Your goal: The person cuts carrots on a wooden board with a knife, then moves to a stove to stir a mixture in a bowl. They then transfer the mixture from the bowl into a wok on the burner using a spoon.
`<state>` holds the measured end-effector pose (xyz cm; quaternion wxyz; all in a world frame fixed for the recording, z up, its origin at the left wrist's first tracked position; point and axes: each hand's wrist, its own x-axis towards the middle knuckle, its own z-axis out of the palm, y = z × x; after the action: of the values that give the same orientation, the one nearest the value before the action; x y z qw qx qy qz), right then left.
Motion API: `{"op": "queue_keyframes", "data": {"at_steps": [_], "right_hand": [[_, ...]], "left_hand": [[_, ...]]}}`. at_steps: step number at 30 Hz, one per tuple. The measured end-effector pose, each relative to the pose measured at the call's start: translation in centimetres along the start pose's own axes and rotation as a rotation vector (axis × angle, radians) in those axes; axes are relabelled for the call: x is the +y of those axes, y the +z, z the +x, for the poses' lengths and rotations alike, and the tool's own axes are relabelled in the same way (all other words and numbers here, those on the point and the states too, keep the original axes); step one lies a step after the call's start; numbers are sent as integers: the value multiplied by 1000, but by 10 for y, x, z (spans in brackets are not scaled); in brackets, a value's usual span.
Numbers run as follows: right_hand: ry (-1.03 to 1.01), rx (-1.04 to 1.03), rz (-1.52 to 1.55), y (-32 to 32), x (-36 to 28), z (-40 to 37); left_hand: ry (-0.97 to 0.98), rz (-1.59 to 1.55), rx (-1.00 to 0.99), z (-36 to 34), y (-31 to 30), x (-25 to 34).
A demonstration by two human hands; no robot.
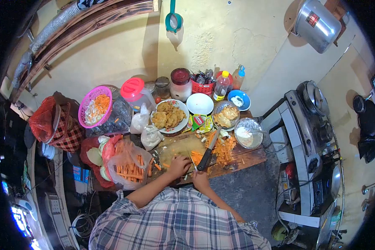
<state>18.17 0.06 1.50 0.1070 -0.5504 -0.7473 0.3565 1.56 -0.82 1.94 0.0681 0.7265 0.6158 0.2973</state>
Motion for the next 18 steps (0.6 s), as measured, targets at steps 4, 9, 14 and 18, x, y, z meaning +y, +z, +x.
{"op": "queue_keyframes", "data": {"at_steps": [4,9,14,18], "right_hand": [[-60,13,79,-10,-9,-5],[-314,-3,109,4,15,-5],[1,-152,-11,-3,15,-9],[-22,-34,50,-9,9,-11]], "left_hand": [[-217,-291,-41,-7,-20,-27],[-376,-184,-188,-31,-75,-49],[-225,-53,-272,-44,-71,-58],[-199,60,-288,-44,-66,-56]]}}
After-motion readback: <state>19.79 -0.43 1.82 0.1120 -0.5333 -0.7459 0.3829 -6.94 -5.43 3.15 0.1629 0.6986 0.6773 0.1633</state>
